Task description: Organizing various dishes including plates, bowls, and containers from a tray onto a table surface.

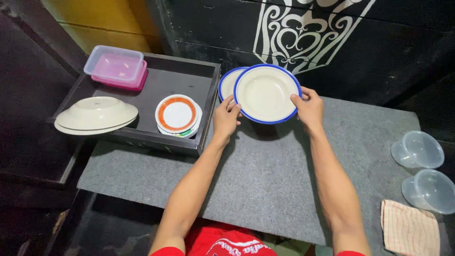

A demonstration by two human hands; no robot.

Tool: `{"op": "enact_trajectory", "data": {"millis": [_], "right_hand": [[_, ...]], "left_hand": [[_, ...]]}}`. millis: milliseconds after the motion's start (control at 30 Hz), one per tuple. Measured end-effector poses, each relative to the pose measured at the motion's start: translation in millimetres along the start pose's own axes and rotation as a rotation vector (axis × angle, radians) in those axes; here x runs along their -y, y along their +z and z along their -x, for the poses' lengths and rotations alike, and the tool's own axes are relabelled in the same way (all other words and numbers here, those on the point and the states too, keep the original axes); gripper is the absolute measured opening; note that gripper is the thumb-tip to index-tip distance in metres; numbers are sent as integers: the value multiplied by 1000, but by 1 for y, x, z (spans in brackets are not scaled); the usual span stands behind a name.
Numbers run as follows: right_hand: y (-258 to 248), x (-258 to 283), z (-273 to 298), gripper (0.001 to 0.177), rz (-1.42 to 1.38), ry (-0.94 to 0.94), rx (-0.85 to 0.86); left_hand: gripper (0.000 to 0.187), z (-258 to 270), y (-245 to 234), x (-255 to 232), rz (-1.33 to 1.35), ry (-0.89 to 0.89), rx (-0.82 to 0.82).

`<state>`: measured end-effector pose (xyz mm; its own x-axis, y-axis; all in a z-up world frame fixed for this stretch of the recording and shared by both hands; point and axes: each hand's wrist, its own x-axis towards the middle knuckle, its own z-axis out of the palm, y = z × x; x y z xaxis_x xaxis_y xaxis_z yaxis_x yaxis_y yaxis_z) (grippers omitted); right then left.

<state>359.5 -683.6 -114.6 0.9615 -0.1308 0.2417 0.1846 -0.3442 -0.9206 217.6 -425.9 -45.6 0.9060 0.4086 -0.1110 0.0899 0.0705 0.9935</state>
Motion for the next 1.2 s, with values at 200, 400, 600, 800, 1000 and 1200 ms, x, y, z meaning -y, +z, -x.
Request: {"op": "enact_trajectory", "data": {"millis": [200,400,600,800,1000,1200], "right_hand": [[43,-21,-40,42,185,35,29],[63,-35,-54,42,362,6,51],[69,-16,-47,45,357,1,109],[77,-8,-48,48,376,-16,134],[83,-1,-48,46,357,-42,147],[85,3,-48,44,364,-63,144]], "left_hand": [[53,-38,-2,52,-263,96,-161],[64,-46,7,70,-324,93,-234],[67,-55,11,86,-246,69,-263],[68,-59,16,88,-148,23,-278],[71,-58,16,83,-136,6,-283],[71,-62,16,81,-117,-26,-278]]}}
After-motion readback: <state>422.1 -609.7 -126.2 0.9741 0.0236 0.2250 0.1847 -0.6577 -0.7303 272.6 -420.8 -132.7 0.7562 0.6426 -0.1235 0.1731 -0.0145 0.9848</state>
